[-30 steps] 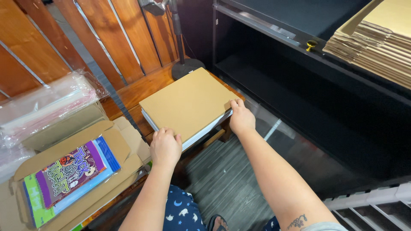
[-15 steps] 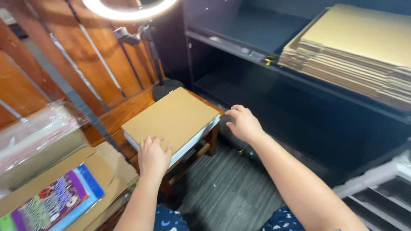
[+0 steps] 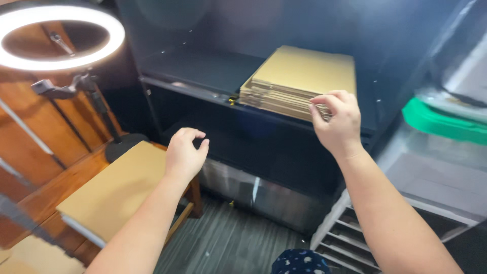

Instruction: The person repeatedly picks up flat cardboard sheets from a black shelf and places them onto a stack on a wooden stool. The person handles the cardboard by hand, moving it between the shelf and the stool in a repetitive manner.

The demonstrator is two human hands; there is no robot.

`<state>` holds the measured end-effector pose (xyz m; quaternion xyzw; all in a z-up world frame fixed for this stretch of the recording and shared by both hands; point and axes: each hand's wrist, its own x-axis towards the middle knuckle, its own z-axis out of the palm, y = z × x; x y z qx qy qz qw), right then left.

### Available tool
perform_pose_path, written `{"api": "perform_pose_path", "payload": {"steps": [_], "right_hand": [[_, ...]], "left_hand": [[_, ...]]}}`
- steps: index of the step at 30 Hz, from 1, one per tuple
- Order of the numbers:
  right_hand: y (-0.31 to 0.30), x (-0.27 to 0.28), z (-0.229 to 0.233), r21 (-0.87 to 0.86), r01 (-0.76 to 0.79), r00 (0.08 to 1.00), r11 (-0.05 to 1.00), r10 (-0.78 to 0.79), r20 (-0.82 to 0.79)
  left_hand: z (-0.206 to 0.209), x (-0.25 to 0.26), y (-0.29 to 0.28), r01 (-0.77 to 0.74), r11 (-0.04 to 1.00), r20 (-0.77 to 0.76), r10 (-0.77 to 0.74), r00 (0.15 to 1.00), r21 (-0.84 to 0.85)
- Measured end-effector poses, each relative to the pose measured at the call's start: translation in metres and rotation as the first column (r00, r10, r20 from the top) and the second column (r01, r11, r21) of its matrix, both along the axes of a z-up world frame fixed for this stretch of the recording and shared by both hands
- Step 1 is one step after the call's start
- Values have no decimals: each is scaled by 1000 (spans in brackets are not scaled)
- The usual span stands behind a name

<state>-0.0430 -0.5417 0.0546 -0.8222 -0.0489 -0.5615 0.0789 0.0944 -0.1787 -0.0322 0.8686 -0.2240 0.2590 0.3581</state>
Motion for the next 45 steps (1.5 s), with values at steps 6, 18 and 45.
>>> {"api": "perform_pose_path", "payload": {"steps": [6,18,45], "right_hand": [[-64,-21,15,32,132,991,991,-132,8],[-47,-20,34,305,256,931,917,-149,-334],[-60,0,9,485,236,964,842,-142,-223]], "left_hand": [[53,13,-80,134,986,103,-124,987,-97],[121,6,-163,168,986,-98,-166,981,9],[111,-1,-173,187,965,-78,-204,976,-182]]}}
